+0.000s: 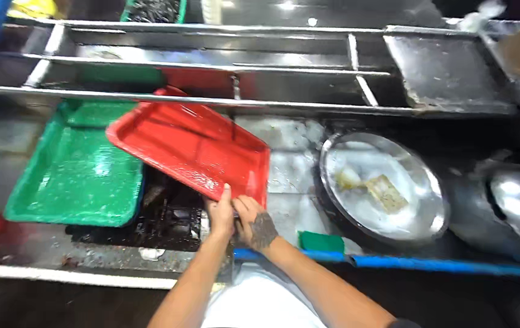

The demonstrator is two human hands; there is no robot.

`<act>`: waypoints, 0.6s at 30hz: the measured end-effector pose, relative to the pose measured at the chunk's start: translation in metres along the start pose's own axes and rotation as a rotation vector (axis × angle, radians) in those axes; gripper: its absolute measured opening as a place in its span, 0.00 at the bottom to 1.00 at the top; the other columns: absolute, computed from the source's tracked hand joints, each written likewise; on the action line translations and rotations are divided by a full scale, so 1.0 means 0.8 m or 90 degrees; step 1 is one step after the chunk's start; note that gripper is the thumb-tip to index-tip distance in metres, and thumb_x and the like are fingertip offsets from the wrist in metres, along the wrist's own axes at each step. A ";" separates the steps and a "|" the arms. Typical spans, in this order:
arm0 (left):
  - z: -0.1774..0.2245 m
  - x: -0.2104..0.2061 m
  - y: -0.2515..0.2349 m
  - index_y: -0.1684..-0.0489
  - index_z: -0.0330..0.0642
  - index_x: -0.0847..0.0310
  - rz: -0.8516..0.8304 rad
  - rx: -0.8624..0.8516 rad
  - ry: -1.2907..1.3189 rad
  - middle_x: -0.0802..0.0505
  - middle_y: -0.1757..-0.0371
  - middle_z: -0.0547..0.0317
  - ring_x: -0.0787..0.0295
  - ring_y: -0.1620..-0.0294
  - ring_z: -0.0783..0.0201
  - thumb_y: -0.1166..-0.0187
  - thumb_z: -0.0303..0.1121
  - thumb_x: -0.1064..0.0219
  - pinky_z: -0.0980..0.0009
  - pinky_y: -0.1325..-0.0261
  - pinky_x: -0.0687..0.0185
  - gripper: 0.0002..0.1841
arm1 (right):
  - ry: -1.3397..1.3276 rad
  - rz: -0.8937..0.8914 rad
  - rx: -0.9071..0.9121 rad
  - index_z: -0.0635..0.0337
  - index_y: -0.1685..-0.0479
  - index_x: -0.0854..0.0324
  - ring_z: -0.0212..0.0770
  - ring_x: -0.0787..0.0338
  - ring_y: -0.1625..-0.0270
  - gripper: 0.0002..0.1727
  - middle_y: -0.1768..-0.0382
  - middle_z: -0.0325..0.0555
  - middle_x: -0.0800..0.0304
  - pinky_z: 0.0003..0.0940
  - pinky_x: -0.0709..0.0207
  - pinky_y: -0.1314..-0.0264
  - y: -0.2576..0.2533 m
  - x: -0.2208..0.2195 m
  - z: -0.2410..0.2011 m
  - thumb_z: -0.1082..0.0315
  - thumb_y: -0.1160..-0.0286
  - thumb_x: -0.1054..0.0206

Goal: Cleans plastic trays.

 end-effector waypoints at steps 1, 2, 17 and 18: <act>0.006 0.004 -0.002 0.18 0.32 0.39 0.054 0.017 -0.020 0.10 0.40 0.40 0.08 0.43 0.55 0.15 0.33 0.33 0.57 0.38 0.11 0.29 | 0.009 0.005 0.056 0.60 0.49 0.11 0.54 0.07 0.43 0.15 0.49 0.54 0.07 0.51 0.12 0.41 0.003 -0.004 0.004 0.64 0.33 0.30; 0.012 0.012 -0.002 0.20 0.32 0.37 0.086 0.033 -0.029 0.09 0.42 0.40 0.07 0.46 0.54 0.15 0.31 0.34 0.55 0.42 0.09 0.27 | 0.024 0.014 0.132 0.55 0.56 0.11 0.51 0.07 0.46 0.12 0.53 0.49 0.07 0.50 0.13 0.42 0.010 -0.008 0.021 0.57 0.27 0.32; 0.042 0.048 0.021 0.35 0.32 0.26 0.063 0.125 -0.068 0.09 0.54 0.38 0.08 0.58 0.48 0.34 0.18 0.34 0.50 0.59 0.10 0.24 | 0.048 -0.089 0.190 0.58 0.57 0.07 0.64 0.08 0.44 0.11 0.51 0.59 0.07 0.64 0.16 0.41 0.030 0.018 0.142 0.73 0.38 0.30; 0.046 0.048 0.024 0.38 0.31 0.25 0.069 0.125 -0.063 0.09 0.56 0.38 0.08 0.60 0.48 0.33 0.18 0.34 0.51 0.60 0.10 0.21 | 0.068 -0.126 0.139 0.59 0.55 0.08 0.66 0.09 0.41 0.12 0.49 0.61 0.07 0.66 0.18 0.38 0.028 0.033 0.157 0.75 0.37 0.30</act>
Point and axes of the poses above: each hand's wrist, its own y-axis away from the middle knuckle, its own x-axis out of the back of the hand, z = x × y, the point moved 3 cm from there along -y, towards the middle knuckle
